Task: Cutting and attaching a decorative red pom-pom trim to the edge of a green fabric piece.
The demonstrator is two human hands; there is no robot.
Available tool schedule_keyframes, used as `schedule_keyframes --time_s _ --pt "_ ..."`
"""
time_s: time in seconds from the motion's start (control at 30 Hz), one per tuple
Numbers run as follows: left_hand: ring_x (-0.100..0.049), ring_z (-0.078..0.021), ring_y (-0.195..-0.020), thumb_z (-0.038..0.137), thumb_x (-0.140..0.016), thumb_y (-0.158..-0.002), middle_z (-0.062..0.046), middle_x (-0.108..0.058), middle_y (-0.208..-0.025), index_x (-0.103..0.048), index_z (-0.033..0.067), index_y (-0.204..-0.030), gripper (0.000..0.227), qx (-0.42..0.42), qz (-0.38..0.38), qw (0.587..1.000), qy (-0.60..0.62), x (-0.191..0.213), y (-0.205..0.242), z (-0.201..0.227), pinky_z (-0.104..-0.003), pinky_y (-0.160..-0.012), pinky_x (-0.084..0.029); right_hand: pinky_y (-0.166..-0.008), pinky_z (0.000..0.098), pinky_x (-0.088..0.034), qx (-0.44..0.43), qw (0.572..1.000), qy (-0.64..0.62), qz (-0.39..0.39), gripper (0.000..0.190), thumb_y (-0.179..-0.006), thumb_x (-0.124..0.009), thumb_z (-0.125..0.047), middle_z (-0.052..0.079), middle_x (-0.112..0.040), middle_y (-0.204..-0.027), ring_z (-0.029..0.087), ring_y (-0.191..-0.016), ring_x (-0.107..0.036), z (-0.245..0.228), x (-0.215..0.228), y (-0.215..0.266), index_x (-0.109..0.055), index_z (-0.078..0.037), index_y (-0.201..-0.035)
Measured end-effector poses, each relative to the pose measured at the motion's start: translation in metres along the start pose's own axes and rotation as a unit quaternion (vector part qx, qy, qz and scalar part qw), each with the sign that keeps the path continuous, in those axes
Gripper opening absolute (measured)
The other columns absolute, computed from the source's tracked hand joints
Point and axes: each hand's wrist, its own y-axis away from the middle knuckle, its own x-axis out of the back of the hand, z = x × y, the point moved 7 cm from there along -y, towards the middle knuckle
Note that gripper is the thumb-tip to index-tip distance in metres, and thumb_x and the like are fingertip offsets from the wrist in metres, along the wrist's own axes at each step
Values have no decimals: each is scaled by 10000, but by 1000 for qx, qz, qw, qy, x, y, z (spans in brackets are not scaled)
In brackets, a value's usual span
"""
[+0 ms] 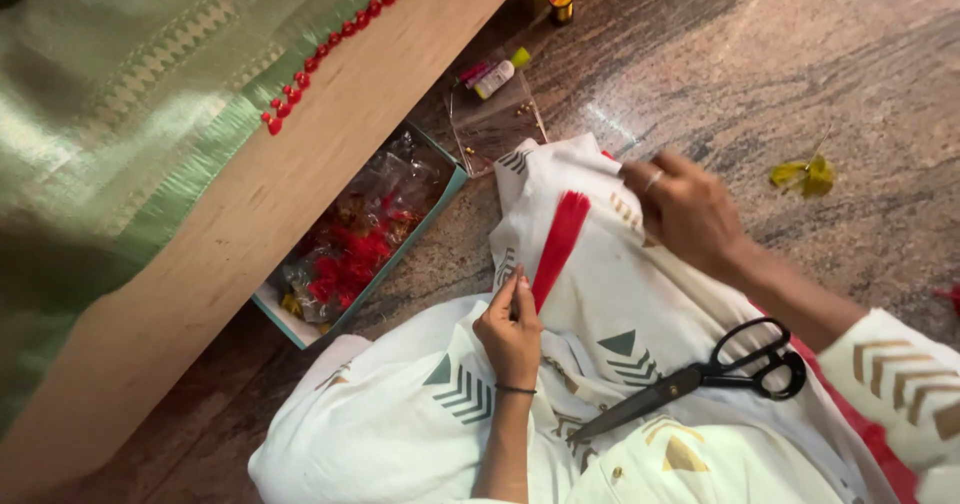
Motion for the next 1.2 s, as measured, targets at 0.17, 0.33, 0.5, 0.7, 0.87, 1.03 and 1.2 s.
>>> schedule_keyframes --time_s 0.17,0.33,0.5,0.7,0.87,1.03,1.2 --pt "-652 -128 -492 175 -665 -956 -148 -736 -709 -787 18 -1096 243 18 -5 998 -57 -6 -8 5 -296 -493 -502 -635 387 -574 196 981 1 -6 308 -829 -659 -100 160 -663 -949 295 -789 -673 -11 -28 21 -704 -59 -1131" --pt "-620 -173 -449 196 -692 -926 -162 -685 -589 -795 25 -1077 250 30 1 995 -92 -4 -5 -3 -324 -468 -455 -696 416 -557 -51 998 -31 35 181 -970 -695 -98 142 -661 -933 295 -765 -655 29 -8 -2 -736 -89 -1146" --pt "-645 -145 -488 197 -689 -934 -150 -699 -635 -789 13 -1057 242 2 0 997 -82 -5 -4 2 -309 -494 -479 -599 387 -566 263 964 26 3 329 -762 -699 -50 140 -638 -848 294 -726 -662 -41 -10 30 -742 -36 -1088" --pt "-621 -158 -465 199 -673 -937 -140 -690 -613 -784 12 -1061 250 3 -9 996 -83 -3 -3 6 -318 -477 -464 -599 377 -536 -64 992 -94 -61 177 -973 -644 -115 121 -655 -873 238 -646 -626 27 -25 -1 -722 -45 -1116" --pt "-604 -149 -429 234 -678 -946 -124 -651 -536 -792 4 -971 257 35 -4 998 -57 3 -6 11 -326 -461 -454 -718 344 -560 140 884 -284 -346 166 -890 -680 -144 82 -755 -866 215 -749 -706 -28 -42 37 -754 -63 -1014" --pt "-623 -132 -428 252 -692 -940 -95 -642 -506 -792 6 -900 269 80 3 997 -21 16 -23 18 -324 -458 -481 -726 359 -544 181 843 -207 -462 163 -887 -742 -187 98 -758 -884 238 -792 -710 -70 -52 35 -768 -74 -1001" --pt "-699 -104 -642 173 -576 -1000 -50 -716 -694 -725 30 -1047 211 -37 -49 994 86 33 -53 65 -297 -587 -567 -679 307 -581 15 920 -339 -193 198 -870 -714 -136 49 -760 -866 141 -753 -734 -100 -40 -53 -757 -68 -1051"
